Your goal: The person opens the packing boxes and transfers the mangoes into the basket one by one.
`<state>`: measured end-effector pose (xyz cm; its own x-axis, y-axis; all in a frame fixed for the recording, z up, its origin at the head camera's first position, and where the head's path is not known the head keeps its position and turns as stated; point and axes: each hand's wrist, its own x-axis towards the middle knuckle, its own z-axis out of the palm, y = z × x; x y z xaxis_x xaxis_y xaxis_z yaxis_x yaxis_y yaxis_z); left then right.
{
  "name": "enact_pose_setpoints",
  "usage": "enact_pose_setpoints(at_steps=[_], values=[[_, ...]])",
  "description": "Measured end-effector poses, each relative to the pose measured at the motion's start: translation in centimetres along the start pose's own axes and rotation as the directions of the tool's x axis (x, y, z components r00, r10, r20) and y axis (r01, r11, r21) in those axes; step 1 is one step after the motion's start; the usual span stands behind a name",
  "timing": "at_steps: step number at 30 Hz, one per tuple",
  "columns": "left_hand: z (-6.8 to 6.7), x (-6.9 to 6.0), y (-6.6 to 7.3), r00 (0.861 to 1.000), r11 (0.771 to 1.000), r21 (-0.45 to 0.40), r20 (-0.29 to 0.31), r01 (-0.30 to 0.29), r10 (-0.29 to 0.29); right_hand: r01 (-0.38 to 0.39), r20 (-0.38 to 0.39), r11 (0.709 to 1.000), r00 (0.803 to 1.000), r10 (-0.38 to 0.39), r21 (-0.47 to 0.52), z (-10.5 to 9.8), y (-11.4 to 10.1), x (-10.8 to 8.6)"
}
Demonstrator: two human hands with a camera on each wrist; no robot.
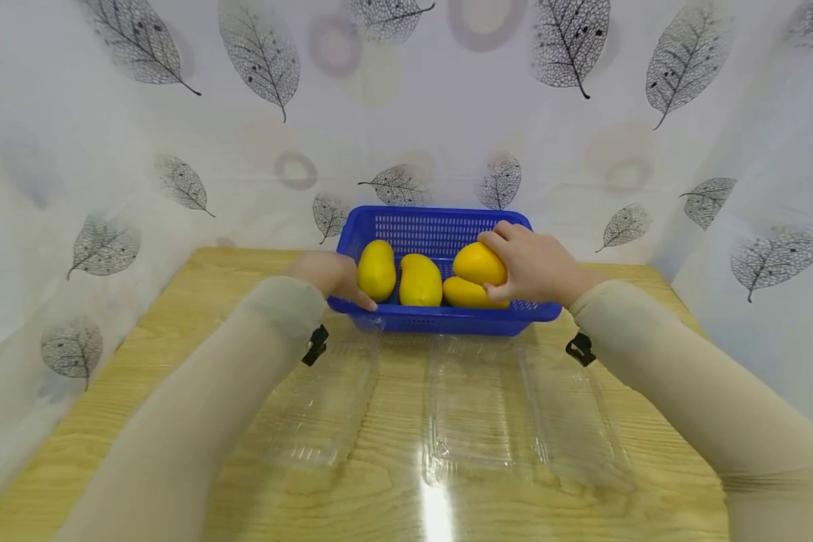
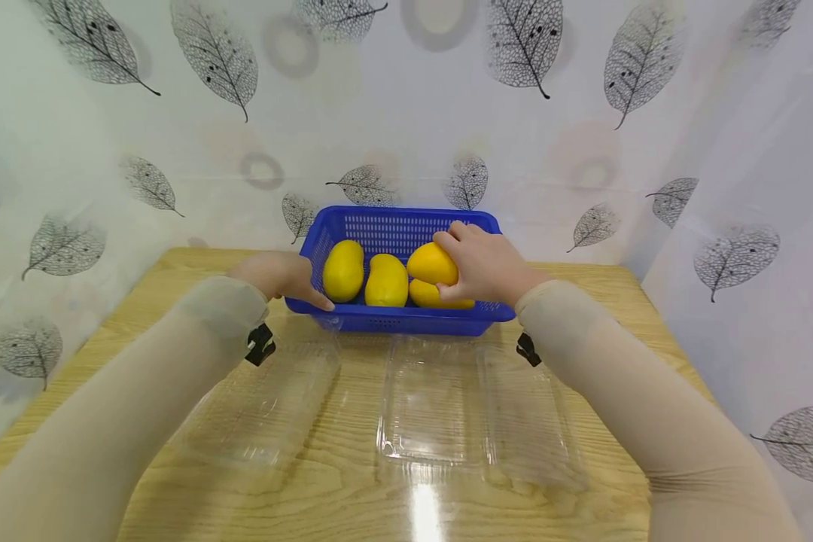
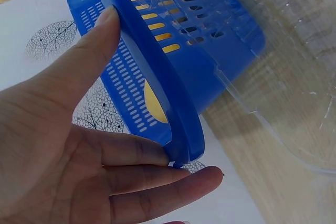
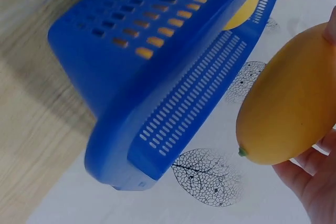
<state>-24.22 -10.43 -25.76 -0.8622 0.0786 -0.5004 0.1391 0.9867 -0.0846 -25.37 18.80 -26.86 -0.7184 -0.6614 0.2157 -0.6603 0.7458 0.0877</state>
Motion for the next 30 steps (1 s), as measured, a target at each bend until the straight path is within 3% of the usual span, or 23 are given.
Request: enact_pose_setpoints(at_steps=[9, 16, 25, 30], values=[[0.2, -0.1, 0.0, 1.0, 1.0, -0.017, -0.006, -0.01, 0.01, -0.08, 0.105, 0.997, 0.991, 0.078, 0.018, 0.3, 1.7, 1.7], [0.5, -0.1, -0.1, 1.0, 0.999, -0.031, -0.007, -0.008, 0.008, -0.13, 0.219, 0.988, 0.97, 0.109, 0.084, 0.7, 2.5, 2.8], [0.2, -0.1, 0.0, 1.0, 1.0, -0.021, -0.008, 0.016, -0.016, -0.142, 0.309, 0.96, 0.949, 0.063, 0.243, 0.9, 3.8, 3.9], [0.2, 0.0, 0.1, 1.0, 1.0, -0.008, -0.001, 0.024, -0.024, -0.143, 0.348, 0.958, 0.936, 0.05, 0.248, 1.0, 4.5, 4.9]])
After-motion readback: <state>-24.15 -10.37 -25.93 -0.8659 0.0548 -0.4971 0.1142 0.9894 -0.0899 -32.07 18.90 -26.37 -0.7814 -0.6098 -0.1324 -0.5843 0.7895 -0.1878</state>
